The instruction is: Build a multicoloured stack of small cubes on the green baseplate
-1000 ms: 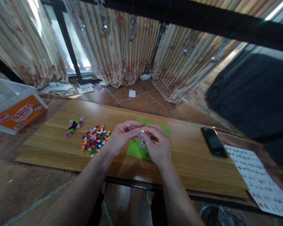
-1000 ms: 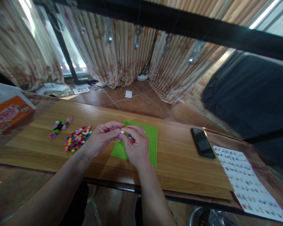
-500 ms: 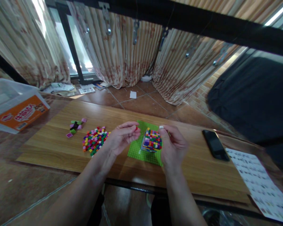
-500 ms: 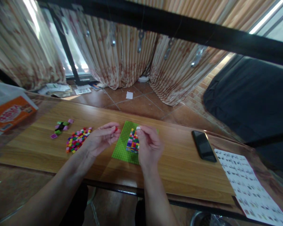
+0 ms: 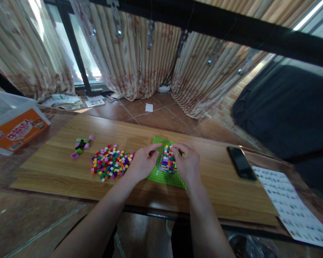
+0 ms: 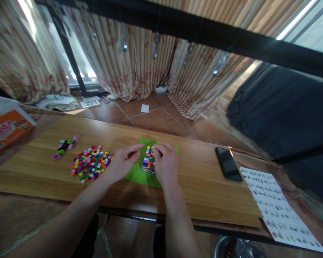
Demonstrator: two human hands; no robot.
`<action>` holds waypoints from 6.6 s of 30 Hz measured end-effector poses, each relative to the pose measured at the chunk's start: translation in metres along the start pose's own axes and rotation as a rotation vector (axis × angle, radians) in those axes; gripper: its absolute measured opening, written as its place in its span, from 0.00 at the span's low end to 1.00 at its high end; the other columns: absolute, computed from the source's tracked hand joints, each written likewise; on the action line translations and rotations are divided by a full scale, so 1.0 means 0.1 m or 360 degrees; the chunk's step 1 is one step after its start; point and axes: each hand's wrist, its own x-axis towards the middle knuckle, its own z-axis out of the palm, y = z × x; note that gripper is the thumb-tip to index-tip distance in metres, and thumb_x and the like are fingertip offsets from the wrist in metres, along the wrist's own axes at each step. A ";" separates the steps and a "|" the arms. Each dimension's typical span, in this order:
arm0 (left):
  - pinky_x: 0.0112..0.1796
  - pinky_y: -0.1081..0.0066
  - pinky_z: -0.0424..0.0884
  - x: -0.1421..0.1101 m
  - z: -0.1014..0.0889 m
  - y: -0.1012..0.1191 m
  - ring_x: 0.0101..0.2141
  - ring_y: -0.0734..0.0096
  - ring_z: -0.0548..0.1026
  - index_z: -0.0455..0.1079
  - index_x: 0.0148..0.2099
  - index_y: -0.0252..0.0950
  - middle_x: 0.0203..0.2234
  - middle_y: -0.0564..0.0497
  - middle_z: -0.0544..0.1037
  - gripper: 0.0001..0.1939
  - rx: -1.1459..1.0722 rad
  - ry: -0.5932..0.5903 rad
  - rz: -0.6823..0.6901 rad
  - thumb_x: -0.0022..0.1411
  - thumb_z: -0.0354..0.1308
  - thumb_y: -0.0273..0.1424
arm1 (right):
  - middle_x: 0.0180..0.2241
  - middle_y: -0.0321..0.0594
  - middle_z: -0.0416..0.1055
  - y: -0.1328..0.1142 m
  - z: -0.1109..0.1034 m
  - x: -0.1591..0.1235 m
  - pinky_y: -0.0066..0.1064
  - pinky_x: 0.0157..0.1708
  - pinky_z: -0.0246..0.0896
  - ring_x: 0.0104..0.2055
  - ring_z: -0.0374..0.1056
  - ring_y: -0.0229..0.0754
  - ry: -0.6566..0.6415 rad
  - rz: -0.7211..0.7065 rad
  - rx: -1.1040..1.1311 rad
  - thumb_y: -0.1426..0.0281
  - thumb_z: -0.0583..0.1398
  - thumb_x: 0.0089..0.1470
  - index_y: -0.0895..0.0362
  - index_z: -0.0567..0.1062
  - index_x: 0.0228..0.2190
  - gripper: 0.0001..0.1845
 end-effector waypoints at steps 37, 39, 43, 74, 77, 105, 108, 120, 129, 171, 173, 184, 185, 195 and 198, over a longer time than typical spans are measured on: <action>0.41 0.62 0.72 -0.18 0.11 0.13 0.39 0.58 0.77 0.61 0.62 0.32 0.44 0.38 0.76 0.25 0.0974 -0.0206 0.0293 0.65 0.42 0.25 | 0.33 0.41 0.77 -0.05 0.03 0.06 0.37 0.42 0.65 0.38 0.71 0.44 -0.0151 0.0014 0.0067 0.69 0.58 0.56 0.55 0.80 0.30 0.10; 0.40 0.62 0.72 -0.18 0.11 0.13 0.38 0.58 0.76 0.61 0.62 0.31 0.43 0.38 0.76 0.24 0.1011 -0.0217 0.0313 0.66 0.42 0.26 | 0.33 0.42 0.77 -0.06 0.02 0.07 0.37 0.42 0.65 0.38 0.71 0.44 -0.0173 0.0017 0.0058 0.69 0.57 0.56 0.56 0.80 0.30 0.10; 0.39 0.63 0.72 -0.17 0.10 0.13 0.37 0.60 0.76 0.60 0.63 0.32 0.41 0.41 0.76 0.24 0.1093 -0.0235 0.0327 0.66 0.41 0.26 | 0.33 0.42 0.77 -0.08 0.01 0.07 0.35 0.43 0.64 0.38 0.71 0.43 -0.0208 0.0047 0.0041 0.70 0.57 0.56 0.56 0.80 0.30 0.10; 0.42 0.63 0.72 -0.18 0.09 0.09 0.40 0.63 0.76 0.60 0.62 0.36 0.44 0.42 0.76 0.23 0.0919 -0.0189 0.0416 0.66 0.43 0.25 | 0.32 0.39 0.79 0.03 0.14 -0.01 0.34 0.38 0.65 0.35 0.73 0.44 -0.0053 0.0434 0.0410 0.61 0.58 0.52 0.56 0.80 0.30 0.14; 0.41 0.63 0.73 -0.18 0.08 0.10 0.40 0.62 0.76 0.60 0.62 0.35 0.43 0.42 0.76 0.23 0.0975 -0.0214 0.0421 0.66 0.43 0.25 | 0.32 0.40 0.79 0.02 0.13 -0.01 0.34 0.39 0.65 0.35 0.73 0.44 -0.0054 0.0424 0.0421 0.62 0.58 0.52 0.56 0.80 0.29 0.14; 0.42 0.61 0.73 -0.17 0.06 0.11 0.40 0.59 0.76 0.60 0.62 0.30 0.44 0.39 0.76 0.24 0.1069 -0.0271 0.0404 0.65 0.42 0.24 | 0.33 0.40 0.78 0.03 0.22 -0.04 0.35 0.40 0.66 0.36 0.72 0.43 -0.0064 0.0365 0.0409 0.59 0.59 0.52 0.55 0.80 0.31 0.15; 0.42 0.62 0.73 -0.17 0.06 0.11 0.40 0.60 0.76 0.60 0.62 0.30 0.44 0.40 0.76 0.24 0.1063 -0.0261 0.0417 0.65 0.42 0.24 | 0.33 0.40 0.79 0.05 0.23 -0.04 0.35 0.40 0.66 0.36 0.73 0.43 -0.0060 0.0385 0.0445 0.59 0.60 0.51 0.55 0.81 0.31 0.15; 0.39 0.63 0.73 -0.17 0.05 0.10 0.37 0.62 0.76 0.60 0.62 0.32 0.41 0.41 0.75 0.24 0.1064 -0.0262 0.0447 0.64 0.43 0.24 | 0.33 0.39 0.79 0.05 0.23 -0.02 0.36 0.41 0.67 0.37 0.73 0.43 -0.0058 0.0419 0.0522 0.61 0.60 0.50 0.53 0.81 0.30 0.12; 0.41 0.62 0.73 -0.18 0.05 0.09 0.39 0.62 0.76 0.60 0.62 0.32 0.43 0.41 0.76 0.24 0.1018 -0.0254 0.0459 0.65 0.43 0.24 | 0.34 0.39 0.79 0.06 0.22 -0.02 0.36 0.42 0.67 0.38 0.73 0.43 -0.0068 0.0418 0.0511 0.62 0.60 0.51 0.54 0.81 0.31 0.11; 0.32 0.74 0.69 -0.06 -0.28 0.23 0.26 0.77 0.73 0.73 0.48 0.31 0.28 0.50 0.80 0.21 -0.1030 -0.0170 -0.0176 0.53 0.65 0.33 | 0.32 0.39 0.76 -0.15 -0.08 -0.05 0.35 0.39 0.67 0.36 0.71 0.41 0.0418 -0.0141 0.0363 0.68 0.62 0.54 0.53 0.79 0.32 0.05; 0.32 0.73 0.69 -0.04 -0.28 0.19 0.26 0.76 0.73 0.73 0.46 0.30 0.27 0.50 0.80 0.19 -0.0967 -0.0042 -0.0244 0.53 0.65 0.34 | 0.30 0.38 0.76 0.01 -0.09 -0.01 0.33 0.35 0.67 0.33 0.71 0.40 0.0471 0.0084 0.0405 0.67 0.62 0.52 0.54 0.79 0.31 0.06; 0.39 0.65 0.72 -0.05 -0.12 0.02 0.36 0.66 0.76 0.72 0.51 0.33 0.45 0.43 0.78 0.18 -0.0006 -0.0093 0.0030 0.58 0.56 0.30 | 0.32 0.39 0.77 0.11 0.02 -0.02 0.34 0.38 0.65 0.34 0.71 0.42 -0.0022 0.0306 0.0347 0.63 0.62 0.50 0.53 0.81 0.29 0.09; 0.39 0.64 0.72 -0.06 -0.10 0.02 0.37 0.66 0.76 0.72 0.52 0.34 0.46 0.43 0.78 0.19 0.0041 -0.0116 0.0057 0.59 0.55 0.30 | 0.32 0.39 0.77 0.11 0.02 -0.02 0.34 0.38 0.65 0.34 0.71 0.42 -0.0033 0.0298 0.0349 0.63 0.62 0.50 0.53 0.81 0.29 0.09; 0.49 0.63 0.70 -0.08 -0.04 0.05 0.46 0.64 0.74 0.70 0.55 0.34 0.47 0.44 0.77 0.20 0.0190 -0.0246 0.0339 0.61 0.52 0.25 | 0.34 0.40 0.77 0.05 -0.03 -0.03 0.35 0.41 0.64 0.38 0.71 0.42 -0.0121 0.0167 0.0294 0.66 0.60 0.53 0.54 0.81 0.31 0.09; 0.49 0.63 0.70 -0.09 -0.04 0.06 0.46 0.64 0.75 0.70 0.55 0.34 0.47 0.43 0.77 0.20 0.0198 -0.0242 0.0311 0.61 0.52 0.25 | 0.33 0.39 0.77 0.06 -0.02 -0.03 0.35 0.40 0.65 0.36 0.71 0.42 -0.0099 0.0215 0.0321 0.66 0.60 0.53 0.54 0.80 0.30 0.09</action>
